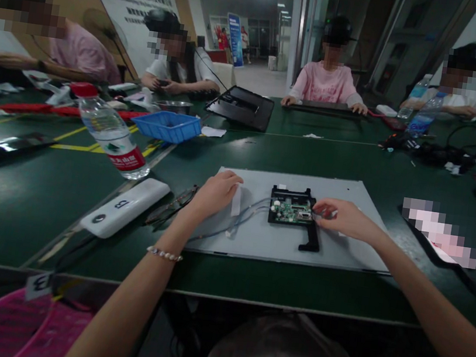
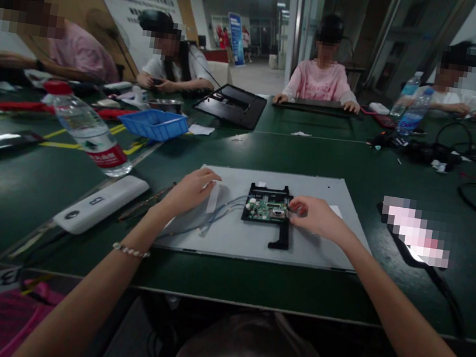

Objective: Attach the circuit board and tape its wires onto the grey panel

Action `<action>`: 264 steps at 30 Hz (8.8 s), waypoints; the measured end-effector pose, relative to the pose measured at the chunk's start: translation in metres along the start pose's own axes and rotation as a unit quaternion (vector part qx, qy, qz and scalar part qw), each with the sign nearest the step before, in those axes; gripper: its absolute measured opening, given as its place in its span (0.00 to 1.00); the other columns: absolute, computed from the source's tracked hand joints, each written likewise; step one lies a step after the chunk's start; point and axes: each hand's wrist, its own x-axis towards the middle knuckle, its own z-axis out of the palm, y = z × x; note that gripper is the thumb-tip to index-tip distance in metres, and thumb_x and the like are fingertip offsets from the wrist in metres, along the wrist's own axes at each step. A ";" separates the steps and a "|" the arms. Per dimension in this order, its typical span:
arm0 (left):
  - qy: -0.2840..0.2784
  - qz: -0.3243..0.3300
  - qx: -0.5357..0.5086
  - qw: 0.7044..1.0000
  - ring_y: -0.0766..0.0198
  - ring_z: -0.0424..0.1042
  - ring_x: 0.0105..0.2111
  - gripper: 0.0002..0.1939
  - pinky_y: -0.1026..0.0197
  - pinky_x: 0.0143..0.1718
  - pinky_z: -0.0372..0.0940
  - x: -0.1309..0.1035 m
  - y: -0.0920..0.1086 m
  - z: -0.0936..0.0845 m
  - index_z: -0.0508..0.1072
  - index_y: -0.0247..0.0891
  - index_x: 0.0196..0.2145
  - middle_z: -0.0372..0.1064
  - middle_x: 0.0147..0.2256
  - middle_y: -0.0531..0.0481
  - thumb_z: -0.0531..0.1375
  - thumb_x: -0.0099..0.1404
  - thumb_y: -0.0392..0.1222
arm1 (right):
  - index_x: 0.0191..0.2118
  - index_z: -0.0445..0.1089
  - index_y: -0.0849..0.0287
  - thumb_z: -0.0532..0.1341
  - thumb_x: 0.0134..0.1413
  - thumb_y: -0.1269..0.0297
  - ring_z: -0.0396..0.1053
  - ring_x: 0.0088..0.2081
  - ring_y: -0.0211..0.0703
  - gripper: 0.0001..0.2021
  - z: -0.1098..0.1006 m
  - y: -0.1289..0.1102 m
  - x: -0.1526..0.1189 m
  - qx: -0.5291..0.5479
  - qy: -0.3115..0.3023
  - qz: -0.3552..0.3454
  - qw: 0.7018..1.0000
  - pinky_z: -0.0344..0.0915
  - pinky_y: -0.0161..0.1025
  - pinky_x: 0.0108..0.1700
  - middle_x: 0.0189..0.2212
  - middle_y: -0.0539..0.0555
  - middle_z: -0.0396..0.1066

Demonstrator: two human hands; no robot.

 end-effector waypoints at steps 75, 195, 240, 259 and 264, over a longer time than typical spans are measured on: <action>-0.192 0.107 -0.098 0.971 0.47 0.45 0.63 0.51 0.53 0.59 0.49 0.057 0.068 0.005 0.40 0.34 0.65 0.39 0.65 0.36 0.56 0.55 0.66 | 0.50 0.70 0.57 0.56 0.58 0.59 0.68 0.49 0.50 0.16 -0.016 0.047 0.046 -0.184 0.094 -0.105 0.973 0.63 0.47 0.51 0.48 0.58 0.71; -0.072 0.276 -0.061 0.957 0.54 0.57 0.56 0.17 0.50 0.58 0.51 0.036 0.137 0.004 0.66 0.42 0.52 0.61 0.53 0.44 0.47 0.70 0.45 | 0.37 0.69 0.62 0.62 0.49 0.68 0.73 0.30 0.39 0.08 -0.021 0.005 0.012 0.202 -0.091 0.146 0.964 0.70 0.34 0.32 0.27 0.56 0.76; 0.016 0.087 -0.098 0.991 0.62 0.69 0.38 0.14 0.61 0.39 0.64 0.037 0.064 -0.041 0.73 0.38 0.39 0.70 0.39 0.47 0.49 0.68 0.42 | 0.34 0.75 0.59 0.57 0.53 0.60 0.70 0.32 0.41 0.11 -0.015 -0.019 0.005 0.025 -0.057 -0.029 0.998 0.62 0.37 0.37 0.30 0.53 0.75; -0.015 -0.071 -0.121 0.990 0.62 0.69 0.32 0.14 0.60 0.38 0.62 -0.002 -0.017 0.004 0.74 0.38 0.36 0.71 0.35 0.49 0.53 0.59 0.46 | 0.32 0.74 0.60 0.55 0.53 0.62 0.69 0.30 0.40 0.11 -0.007 -0.023 0.004 0.053 -0.015 -0.032 0.998 0.63 0.37 0.36 0.28 0.52 0.74; -0.010 -0.116 -0.209 0.971 0.62 0.67 0.29 0.15 0.62 0.34 0.61 -0.002 -0.008 -0.006 0.74 0.37 0.30 0.71 0.29 0.50 0.56 0.57 0.51 | 0.32 0.74 0.60 0.55 0.53 0.62 0.69 0.30 0.39 0.11 -0.006 -0.022 0.004 0.039 -0.006 -0.038 0.999 0.62 0.37 0.36 0.29 0.52 0.74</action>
